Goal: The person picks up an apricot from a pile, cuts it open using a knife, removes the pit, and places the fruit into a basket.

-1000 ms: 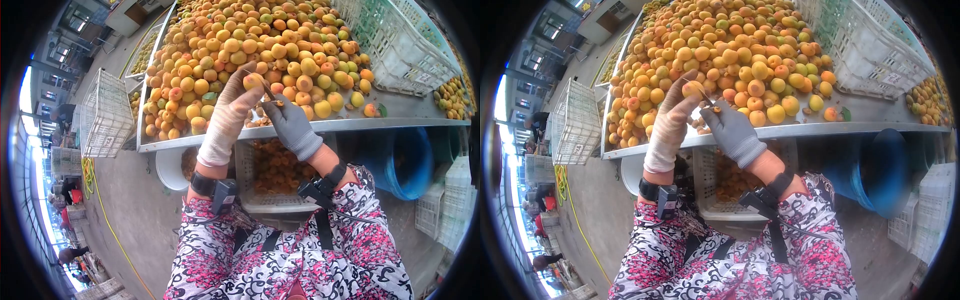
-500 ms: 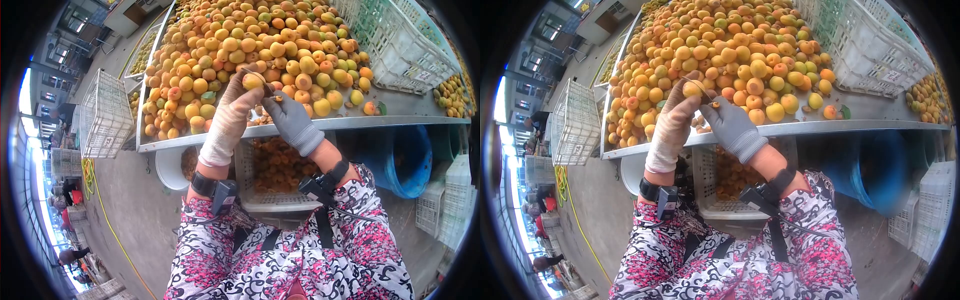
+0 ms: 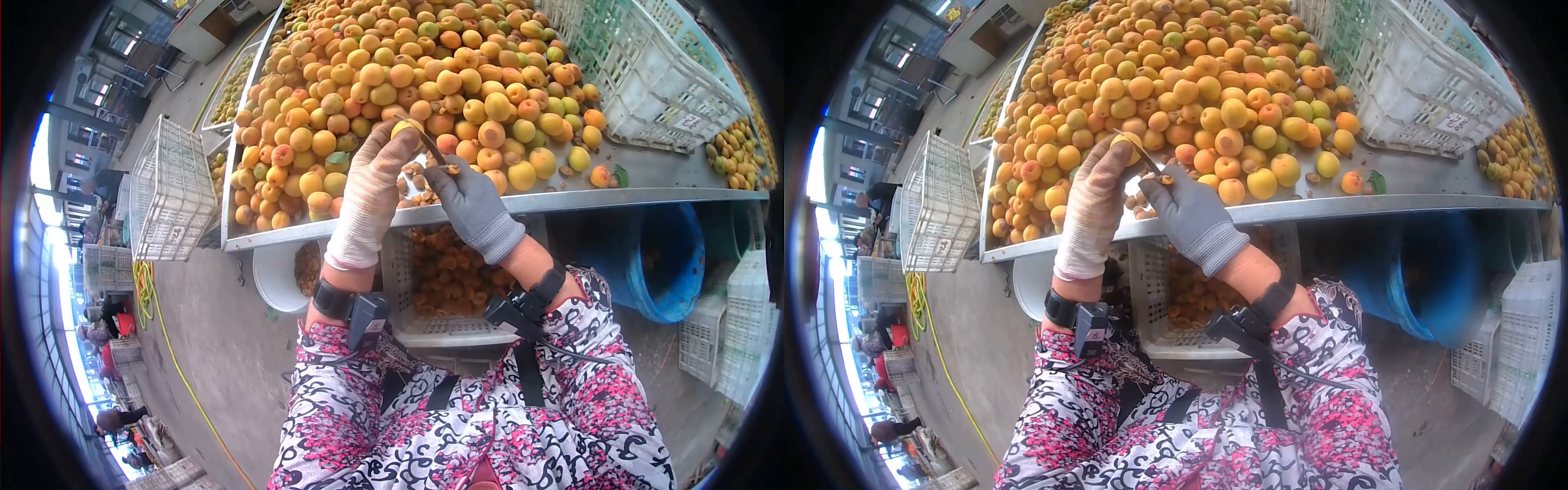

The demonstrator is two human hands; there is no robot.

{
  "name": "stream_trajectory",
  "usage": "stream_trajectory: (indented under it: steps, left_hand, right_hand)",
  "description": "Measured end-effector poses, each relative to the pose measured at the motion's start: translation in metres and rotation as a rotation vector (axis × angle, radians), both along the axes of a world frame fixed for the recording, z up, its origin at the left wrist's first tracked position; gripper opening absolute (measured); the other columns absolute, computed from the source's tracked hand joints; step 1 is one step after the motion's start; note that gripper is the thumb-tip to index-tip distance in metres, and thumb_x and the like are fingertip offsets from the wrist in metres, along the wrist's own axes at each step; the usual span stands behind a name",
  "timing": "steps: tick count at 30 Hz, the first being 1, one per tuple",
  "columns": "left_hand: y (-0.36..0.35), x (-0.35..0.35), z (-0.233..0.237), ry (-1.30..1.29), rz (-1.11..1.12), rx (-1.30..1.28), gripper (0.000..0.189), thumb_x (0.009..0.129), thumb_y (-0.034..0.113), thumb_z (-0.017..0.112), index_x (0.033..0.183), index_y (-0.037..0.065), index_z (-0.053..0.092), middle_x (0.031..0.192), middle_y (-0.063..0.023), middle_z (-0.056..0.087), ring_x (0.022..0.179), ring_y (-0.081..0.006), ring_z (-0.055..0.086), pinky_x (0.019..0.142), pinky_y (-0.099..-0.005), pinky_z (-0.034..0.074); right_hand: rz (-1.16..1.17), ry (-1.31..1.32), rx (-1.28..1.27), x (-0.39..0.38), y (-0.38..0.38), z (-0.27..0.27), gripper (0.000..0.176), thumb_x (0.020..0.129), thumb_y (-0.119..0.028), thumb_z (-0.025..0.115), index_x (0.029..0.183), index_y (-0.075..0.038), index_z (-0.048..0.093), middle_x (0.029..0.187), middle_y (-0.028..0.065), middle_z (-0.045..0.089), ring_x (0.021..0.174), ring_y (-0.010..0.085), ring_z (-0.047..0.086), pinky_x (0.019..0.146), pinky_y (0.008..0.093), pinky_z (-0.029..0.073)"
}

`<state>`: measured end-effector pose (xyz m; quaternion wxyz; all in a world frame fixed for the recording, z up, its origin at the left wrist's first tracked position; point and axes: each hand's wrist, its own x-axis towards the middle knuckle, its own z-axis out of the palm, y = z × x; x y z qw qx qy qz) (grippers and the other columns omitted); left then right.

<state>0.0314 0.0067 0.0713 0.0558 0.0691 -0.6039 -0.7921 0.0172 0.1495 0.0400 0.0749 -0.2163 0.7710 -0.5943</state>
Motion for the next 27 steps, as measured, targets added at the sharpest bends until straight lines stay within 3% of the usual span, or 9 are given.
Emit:
stream_trajectory:
  steps: [3,8,10,12,19,22,25,27]
  left_hand:
    - [0.006,-0.001,-0.001,0.140,0.117,0.023,0.038,0.093,0.031,0.054,0.112,-0.002,0.055,0.093,-0.0110,0.063,0.088,-0.0184,0.059,0.082,-0.0283,0.047]
    - [0.017,0.003,-0.002,-0.033,0.088,0.366,0.036,0.093,0.029,0.053,0.112,-0.001,0.053,0.089,-0.0143,0.064,0.085,-0.0216,0.061,0.080,-0.0317,0.048]
    - [0.017,0.001,-0.004,-0.023,0.088,0.350,0.037,0.092,0.033,0.054,0.108,0.000,0.055,0.087,-0.0116,0.063,0.081,-0.0189,0.060,0.075,-0.0299,0.049]
    - [0.019,0.001,-0.005,0.003,0.151,0.140,0.038,0.091,0.036,0.056,0.106,0.001,0.056,0.084,-0.0081,0.061,0.077,-0.0151,0.058,0.071,-0.0266,0.048]
    - [0.023,-0.002,-0.016,0.018,0.252,0.019,0.034,0.091,0.035,0.054,0.100,0.002,0.058,0.083,-0.0059,0.059,0.074,-0.0130,0.055,0.070,-0.0251,0.046]
    - [0.026,-0.003,-0.015,0.009,0.274,-0.025,0.034,0.091,0.034,0.051,0.097,0.002,0.058,0.082,-0.0064,0.059,0.074,-0.0139,0.055,0.071,-0.0263,0.046]
    - [0.026,-0.003,-0.015,-0.022,0.239,0.116,0.033,0.091,0.033,0.050,0.096,0.001,0.057,0.082,-0.0087,0.060,0.074,-0.0155,0.056,0.072,-0.0266,0.045]
    - [0.017,-0.008,-0.025,0.122,0.131,-0.007,0.031,0.090,0.030,0.052,0.096,0.000,0.057,0.084,-0.0113,0.060,0.075,-0.0180,0.056,0.075,-0.0284,0.046]
  right_hand:
    - [-0.002,-0.004,0.022,0.002,-0.005,-0.004,0.033,0.093,-0.035,0.051,0.109,-0.006,0.053,0.084,0.0201,0.064,0.082,0.0400,0.061,0.067,0.0429,0.048]
    - [-0.082,0.012,0.038,0.007,-0.014,-0.006,0.037,0.093,-0.035,0.051,0.117,-0.007,0.051,0.086,0.0207,0.064,0.084,0.0403,0.061,0.070,0.0423,0.049]
    - [-0.080,0.002,0.099,0.007,-0.015,-0.005,0.038,0.093,-0.034,0.051,0.120,-0.007,0.050,0.086,0.0209,0.064,0.085,0.0400,0.061,0.071,0.0421,0.049]
    - [-0.045,-0.045,0.001,0.010,-0.017,-0.005,0.039,0.094,-0.031,0.050,0.125,-0.007,0.049,0.091,0.0197,0.065,0.087,0.0366,0.063,0.073,0.0399,0.049]
    - [0.017,-0.370,-0.128,0.014,-0.021,-0.005,0.038,0.096,-0.028,0.046,0.123,-0.002,0.050,0.101,0.0172,0.065,0.096,0.0261,0.063,0.082,0.0325,0.047]
    - [-0.024,-0.289,-0.252,0.013,-0.025,-0.020,0.038,0.096,-0.029,0.045,0.119,0.001,0.053,0.096,0.0153,0.065,0.090,0.0207,0.062,0.081,0.0306,0.047]
    - [-0.007,-0.383,-0.330,0.012,-0.024,-0.018,0.037,0.096,-0.029,0.045,0.114,0.002,0.056,0.092,0.0103,0.064,0.083,0.0150,0.059,0.075,0.0277,0.046]
    - [0.028,-0.350,-0.351,0.013,-0.020,-0.009,0.035,0.097,-0.029,0.045,0.110,0.001,0.057,0.084,0.0062,0.063,0.073,0.0115,0.056,0.067,0.0244,0.045]
